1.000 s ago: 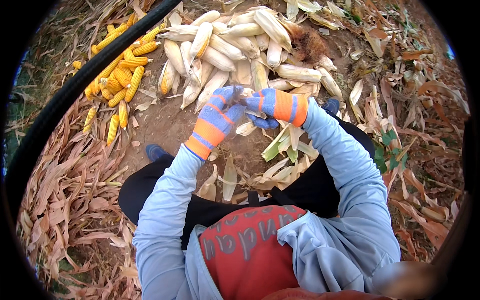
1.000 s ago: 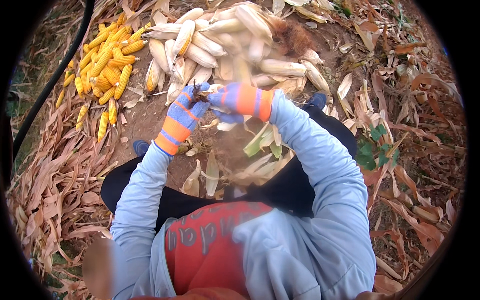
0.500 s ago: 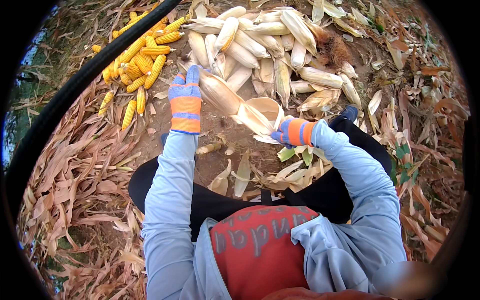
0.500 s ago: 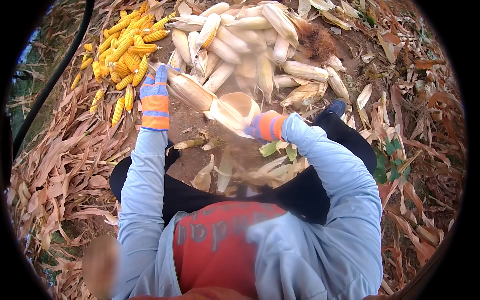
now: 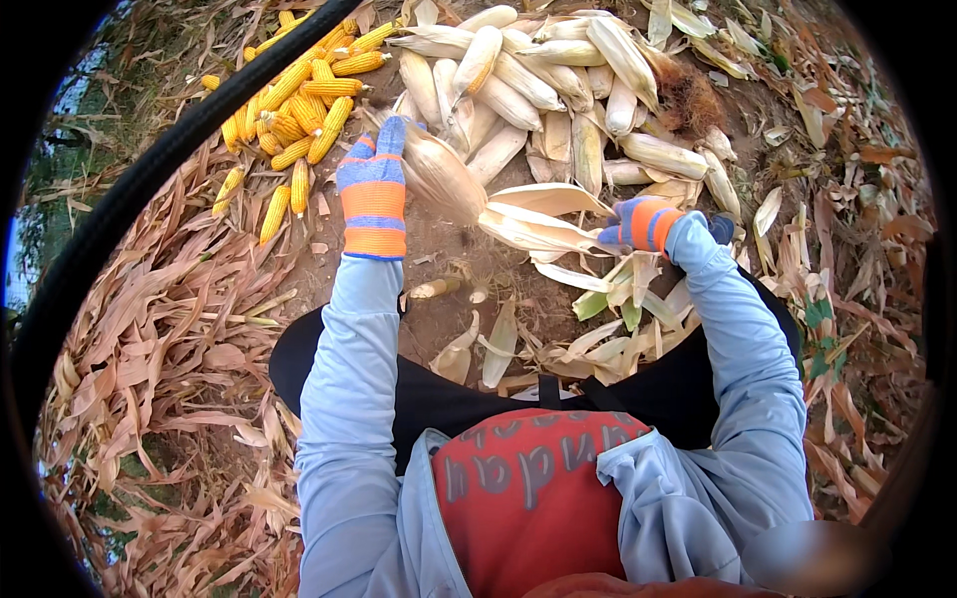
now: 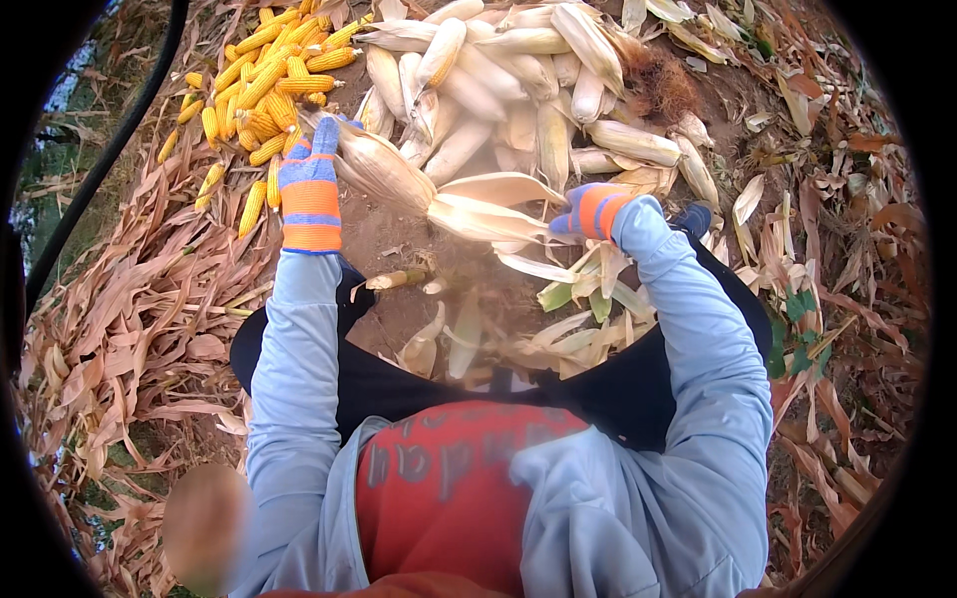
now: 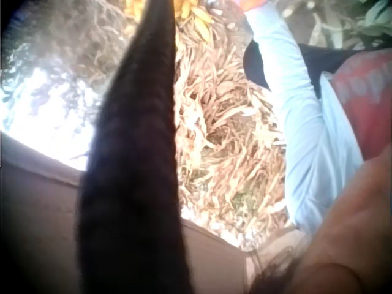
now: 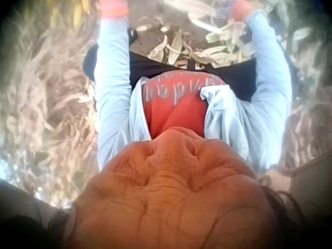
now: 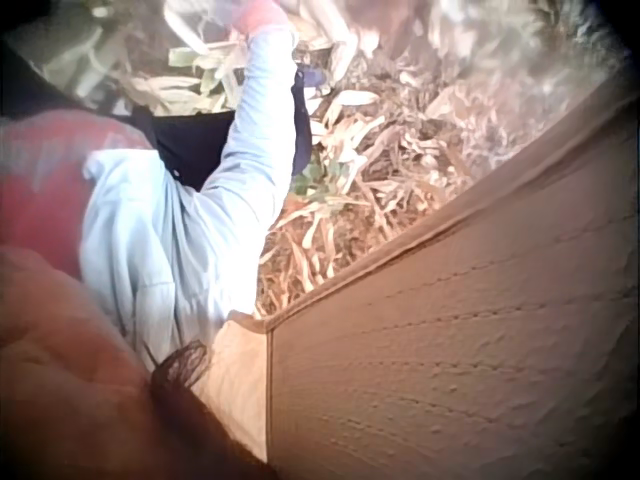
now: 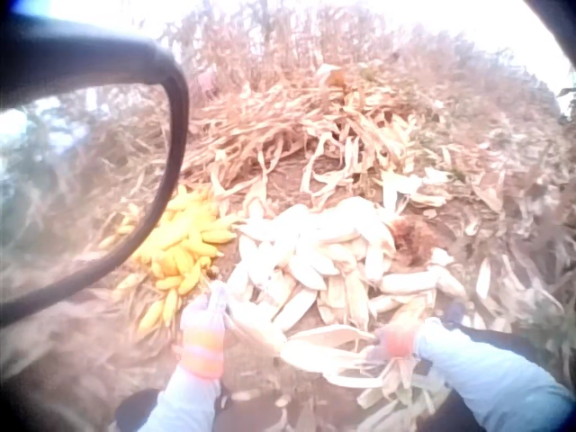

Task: The person sits on the ground and shucks corn cobs by hand, peeling back the husks to reveal the kernels. The shucked corn is placed in a pile to the left, while the husks are discarded to the right.

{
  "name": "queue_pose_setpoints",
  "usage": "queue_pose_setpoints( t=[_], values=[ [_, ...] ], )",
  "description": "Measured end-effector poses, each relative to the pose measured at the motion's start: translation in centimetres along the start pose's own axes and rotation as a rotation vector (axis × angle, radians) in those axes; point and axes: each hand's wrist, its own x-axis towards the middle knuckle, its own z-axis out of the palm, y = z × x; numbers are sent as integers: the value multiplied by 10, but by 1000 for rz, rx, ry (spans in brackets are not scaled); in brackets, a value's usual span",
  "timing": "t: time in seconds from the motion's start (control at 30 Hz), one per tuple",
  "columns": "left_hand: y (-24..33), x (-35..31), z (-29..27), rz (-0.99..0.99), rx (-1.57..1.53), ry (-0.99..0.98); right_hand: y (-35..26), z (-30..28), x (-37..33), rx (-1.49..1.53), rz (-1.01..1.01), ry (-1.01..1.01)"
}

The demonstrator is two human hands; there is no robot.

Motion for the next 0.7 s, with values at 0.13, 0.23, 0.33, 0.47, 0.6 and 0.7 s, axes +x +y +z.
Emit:
queue_pose_setpoints(
  t=[0.13, 0.23, 0.33, 0.47, 0.6, 0.7],
  values=[
    [-11, -6, 21, -69, -146, -9, -20, -33, 0, -27, 9, 616],
    [2, -21, 34, -112, -101, -103, -32, -41, 5, 23, -256, 979],
    [12, -34, 46, -71, -72, -161, -58, -41, 2, 339, -418, 801],
    [10, -44, 65, -8, -52, -268, -85, -22, 10, 625, -505, 683],
    [-1, -51, 80, 23, -109, -316, -100, -19, 12, 511, -392, 759],
    [5, -57, 82, 42, -123, -372, -99, -23, 11, 469, -397, 796]
  ],
)
